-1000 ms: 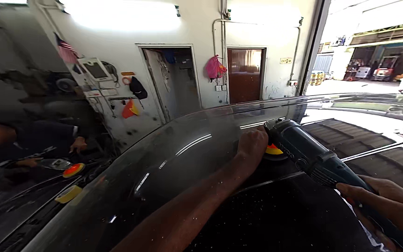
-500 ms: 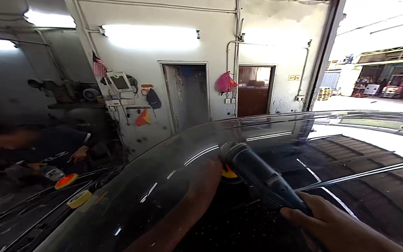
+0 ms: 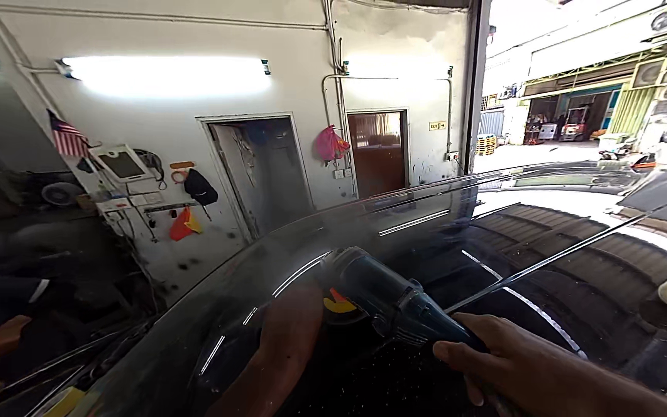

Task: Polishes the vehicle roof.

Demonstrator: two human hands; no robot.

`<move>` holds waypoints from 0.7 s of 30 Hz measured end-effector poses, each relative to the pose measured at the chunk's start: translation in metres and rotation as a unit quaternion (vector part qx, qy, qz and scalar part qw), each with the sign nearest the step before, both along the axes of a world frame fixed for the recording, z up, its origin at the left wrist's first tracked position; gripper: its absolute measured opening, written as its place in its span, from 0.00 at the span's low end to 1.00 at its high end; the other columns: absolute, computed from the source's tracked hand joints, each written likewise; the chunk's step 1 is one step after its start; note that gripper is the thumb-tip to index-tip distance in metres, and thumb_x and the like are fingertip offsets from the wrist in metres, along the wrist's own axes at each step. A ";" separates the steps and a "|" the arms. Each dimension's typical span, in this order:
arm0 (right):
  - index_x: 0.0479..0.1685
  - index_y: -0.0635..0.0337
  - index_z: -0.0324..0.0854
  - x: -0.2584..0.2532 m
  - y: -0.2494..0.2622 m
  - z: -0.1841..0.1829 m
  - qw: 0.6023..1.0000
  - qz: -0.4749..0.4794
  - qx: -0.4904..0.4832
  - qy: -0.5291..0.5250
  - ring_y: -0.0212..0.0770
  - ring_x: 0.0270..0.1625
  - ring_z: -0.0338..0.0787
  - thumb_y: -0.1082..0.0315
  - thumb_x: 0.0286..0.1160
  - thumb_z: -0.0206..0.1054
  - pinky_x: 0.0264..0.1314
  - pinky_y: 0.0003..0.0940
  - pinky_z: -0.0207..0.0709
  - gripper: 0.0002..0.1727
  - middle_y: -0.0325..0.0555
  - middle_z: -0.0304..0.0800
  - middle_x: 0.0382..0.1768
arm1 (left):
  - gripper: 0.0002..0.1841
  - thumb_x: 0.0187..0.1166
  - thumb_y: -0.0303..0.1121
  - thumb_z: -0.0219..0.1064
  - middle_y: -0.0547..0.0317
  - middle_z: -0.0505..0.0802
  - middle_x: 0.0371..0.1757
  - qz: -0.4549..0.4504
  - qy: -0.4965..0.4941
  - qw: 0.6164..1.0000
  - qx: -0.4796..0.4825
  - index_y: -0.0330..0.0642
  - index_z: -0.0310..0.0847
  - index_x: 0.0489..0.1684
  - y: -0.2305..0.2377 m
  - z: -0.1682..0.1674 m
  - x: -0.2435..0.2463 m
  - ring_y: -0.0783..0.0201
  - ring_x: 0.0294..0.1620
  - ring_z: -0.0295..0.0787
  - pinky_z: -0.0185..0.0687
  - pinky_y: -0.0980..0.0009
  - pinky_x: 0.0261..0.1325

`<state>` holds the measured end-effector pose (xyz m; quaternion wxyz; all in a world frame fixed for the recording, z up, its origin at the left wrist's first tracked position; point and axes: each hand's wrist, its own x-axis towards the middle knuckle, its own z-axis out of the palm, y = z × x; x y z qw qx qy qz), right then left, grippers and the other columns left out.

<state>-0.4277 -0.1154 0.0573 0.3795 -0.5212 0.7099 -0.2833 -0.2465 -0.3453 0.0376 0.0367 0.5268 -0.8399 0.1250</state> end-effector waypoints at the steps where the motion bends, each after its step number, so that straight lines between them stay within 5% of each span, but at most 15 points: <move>1: 0.57 0.48 0.77 -0.007 0.009 -0.002 1.000 -0.009 -0.005 -0.003 0.41 0.24 0.92 0.31 0.83 0.55 0.26 0.39 0.89 0.30 0.42 0.91 0.31 | 0.16 0.89 0.30 0.55 0.38 0.93 0.48 -0.013 -0.004 1.000 -0.001 0.30 0.75 0.67 0.003 0.001 -0.011 0.39 0.53 0.93 0.86 0.48 0.54; 12: 0.51 0.48 0.80 -0.073 0.082 -0.018 0.986 -0.147 -0.060 -0.050 0.44 0.16 0.87 0.30 0.79 0.56 0.15 0.40 0.85 0.30 0.47 0.86 0.22 | 0.13 0.88 0.22 0.51 0.37 0.90 0.46 -0.183 0.010 0.983 0.002 0.30 0.72 0.65 0.037 0.014 -0.140 0.39 0.47 0.93 0.88 0.48 0.45; 21: 0.50 0.57 0.79 -0.095 0.063 -0.004 0.970 -0.231 -0.054 -0.058 0.43 0.14 0.84 0.44 0.92 0.50 0.16 0.35 0.83 0.24 0.49 0.80 0.19 | 0.14 0.89 0.24 0.51 0.32 0.89 0.53 -0.247 0.012 0.968 0.030 0.28 0.70 0.68 0.011 0.025 -0.215 0.34 0.55 0.91 0.86 0.41 0.52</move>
